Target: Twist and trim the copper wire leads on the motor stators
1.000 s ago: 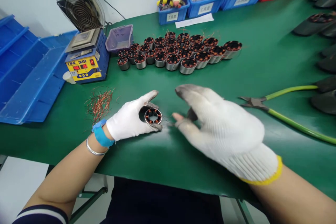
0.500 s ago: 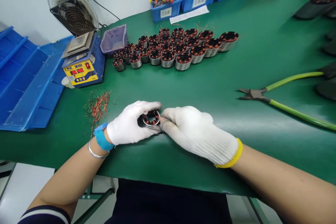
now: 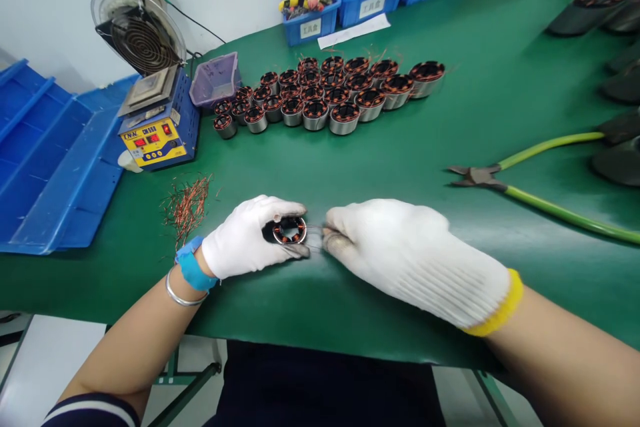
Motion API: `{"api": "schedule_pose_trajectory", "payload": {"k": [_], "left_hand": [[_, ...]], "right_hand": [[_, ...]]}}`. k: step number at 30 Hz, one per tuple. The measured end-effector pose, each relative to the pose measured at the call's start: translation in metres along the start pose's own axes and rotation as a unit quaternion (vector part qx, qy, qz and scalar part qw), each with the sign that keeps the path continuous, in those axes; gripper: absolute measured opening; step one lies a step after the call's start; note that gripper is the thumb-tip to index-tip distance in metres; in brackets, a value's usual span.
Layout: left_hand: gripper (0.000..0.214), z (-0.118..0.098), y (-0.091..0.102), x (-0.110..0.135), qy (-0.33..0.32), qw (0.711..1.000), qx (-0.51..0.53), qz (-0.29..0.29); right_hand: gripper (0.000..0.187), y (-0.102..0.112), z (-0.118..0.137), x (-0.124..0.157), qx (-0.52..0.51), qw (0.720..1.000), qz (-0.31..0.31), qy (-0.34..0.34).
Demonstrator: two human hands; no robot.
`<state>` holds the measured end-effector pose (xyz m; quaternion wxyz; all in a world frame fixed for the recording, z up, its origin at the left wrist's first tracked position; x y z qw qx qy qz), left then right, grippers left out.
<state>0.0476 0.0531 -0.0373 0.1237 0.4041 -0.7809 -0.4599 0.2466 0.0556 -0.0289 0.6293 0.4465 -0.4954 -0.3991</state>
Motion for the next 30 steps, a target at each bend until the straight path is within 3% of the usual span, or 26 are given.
{"api": "schedule_pose_trajectory", "payload": {"k": [3,5,8,12,16,19,23,28,30], "left_hand": [[0.05,-0.001,0.001,0.0,0.007,1.0,-0.008,0.007],[0.049,-0.001,0.001,-0.001,0.006,1.0,-0.011,0.009],[0.05,0.0,0.001,-0.001,0.001,1.0,-0.015,0.0],[0.051,0.001,0.0,0.0,-0.001,1.0,-0.023,-0.01],[0.051,0.0,0.0,0.0,-0.001,1.0,-0.024,-0.002],[0.053,0.0,0.001,-0.001,0.002,1.0,-0.021,0.001],[0.05,0.002,0.001,-0.001,0.009,0.999,-0.025,0.023],[0.048,0.005,0.0,0.002,0.01,1.0,-0.024,0.004],[0.053,0.004,-0.002,0.003,-0.015,0.999,-0.016,-0.032]], "right_hand": [[0.046,-0.001,-0.004,0.005,-0.031,0.995,-0.089,-0.012],[0.049,-0.006,0.0,0.007,-0.032,0.99,-0.131,0.028],[0.039,-0.019,0.009,0.005,0.037,0.983,-0.147,0.103],[0.033,-0.027,0.013,0.001,0.104,0.976,-0.134,0.133],[0.03,-0.02,0.005,0.0,0.102,0.984,-0.105,0.103],[0.035,-0.006,-0.004,0.002,0.009,0.993,-0.111,0.046],[0.065,-0.004,-0.002,0.001,-0.114,0.992,-0.05,-0.009],[0.037,-0.021,0.011,-0.008,-0.14,0.989,0.033,0.027],[0.033,-0.022,0.012,-0.011,-0.148,0.987,0.043,0.049]]}}
Point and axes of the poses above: each hand's wrist, its own x-axis away from the middle knuckle, its own y-axis out of the back of the hand, z = x × y, the point moved 2 cm from there along -x, towards the middle knuckle, and after that the axes turned 10 degrees about -y, right-handed, at the moved point
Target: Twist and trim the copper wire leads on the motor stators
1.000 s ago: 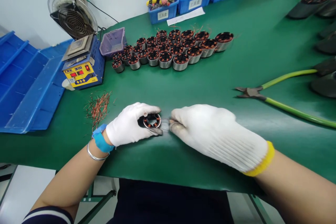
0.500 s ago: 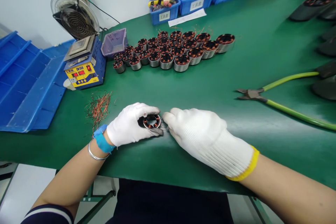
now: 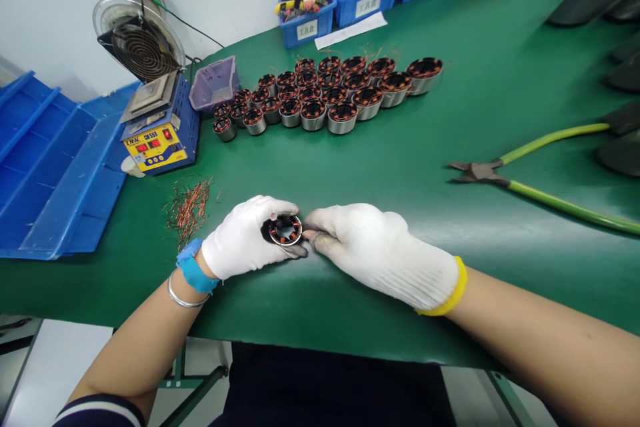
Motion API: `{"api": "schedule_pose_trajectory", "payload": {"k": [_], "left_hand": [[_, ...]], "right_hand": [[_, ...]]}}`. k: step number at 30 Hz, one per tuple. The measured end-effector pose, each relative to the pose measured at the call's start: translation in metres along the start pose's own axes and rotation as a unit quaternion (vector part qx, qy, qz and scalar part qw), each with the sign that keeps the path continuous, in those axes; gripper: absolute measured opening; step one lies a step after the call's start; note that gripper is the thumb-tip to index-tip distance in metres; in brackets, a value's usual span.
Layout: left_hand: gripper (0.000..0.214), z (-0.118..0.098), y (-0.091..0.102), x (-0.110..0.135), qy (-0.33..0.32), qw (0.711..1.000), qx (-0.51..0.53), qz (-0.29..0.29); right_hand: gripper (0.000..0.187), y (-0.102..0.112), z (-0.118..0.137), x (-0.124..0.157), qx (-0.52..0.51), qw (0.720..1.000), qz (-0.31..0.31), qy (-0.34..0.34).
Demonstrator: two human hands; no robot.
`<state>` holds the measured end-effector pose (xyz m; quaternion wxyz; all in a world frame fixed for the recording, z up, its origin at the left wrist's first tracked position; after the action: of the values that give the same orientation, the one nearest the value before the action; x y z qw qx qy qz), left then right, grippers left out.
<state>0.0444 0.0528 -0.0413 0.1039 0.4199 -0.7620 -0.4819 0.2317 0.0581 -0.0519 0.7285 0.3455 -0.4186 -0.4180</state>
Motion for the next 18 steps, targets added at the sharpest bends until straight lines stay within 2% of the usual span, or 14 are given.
{"api": "schedule_pose_trajectory", "payload": {"k": [2,4,7,11,15,16,17,18], "left_hand": [[0.052,-0.003,-0.001,0.001,-0.033,0.998,0.027,-0.04],[0.038,-0.007,-0.002,0.0,-0.049,0.995,0.059,-0.059],[0.017,-0.012,-0.004,-0.001,-0.036,0.995,0.074,-0.049],[0.014,-0.016,-0.009,-0.002,-0.021,0.999,0.034,-0.033],[0.013,-0.017,-0.018,-0.002,-0.023,0.999,-0.014,-0.039],[0.013,-0.018,-0.02,-0.002,-0.024,0.999,-0.02,-0.044],[0.013,-0.018,-0.021,-0.001,-0.023,0.998,-0.023,-0.048],[0.012,-0.019,-0.022,-0.001,-0.02,0.998,-0.025,-0.049]], "right_hand": [[0.031,0.005,-0.001,-0.002,-0.004,1.0,0.0,0.006],[0.03,0.01,-0.002,-0.002,-0.016,1.0,0.011,0.005],[0.026,0.016,-0.003,-0.001,-0.068,0.996,0.046,0.015],[0.022,0.017,-0.006,0.001,-0.141,0.985,0.093,0.023],[0.029,0.027,-0.014,0.005,-0.155,0.978,0.143,-0.001],[0.031,0.031,-0.016,0.005,-0.157,0.979,0.133,-0.004],[0.032,0.037,-0.018,0.005,-0.149,0.984,0.093,-0.003],[0.033,0.042,-0.019,0.005,-0.128,0.991,0.028,-0.002]]}}
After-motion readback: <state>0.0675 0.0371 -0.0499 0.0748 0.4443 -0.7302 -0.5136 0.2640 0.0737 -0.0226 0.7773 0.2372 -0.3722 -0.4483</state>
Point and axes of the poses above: each hand's wrist, its own x-axis away from the middle knuckle, its own y-axis out of the back of the hand, z = x × y, the point moved 2 cm from there along -x, towards the middle knuckle, and after that the axes turned 10 degrees about -y, right-handed, at the moved point
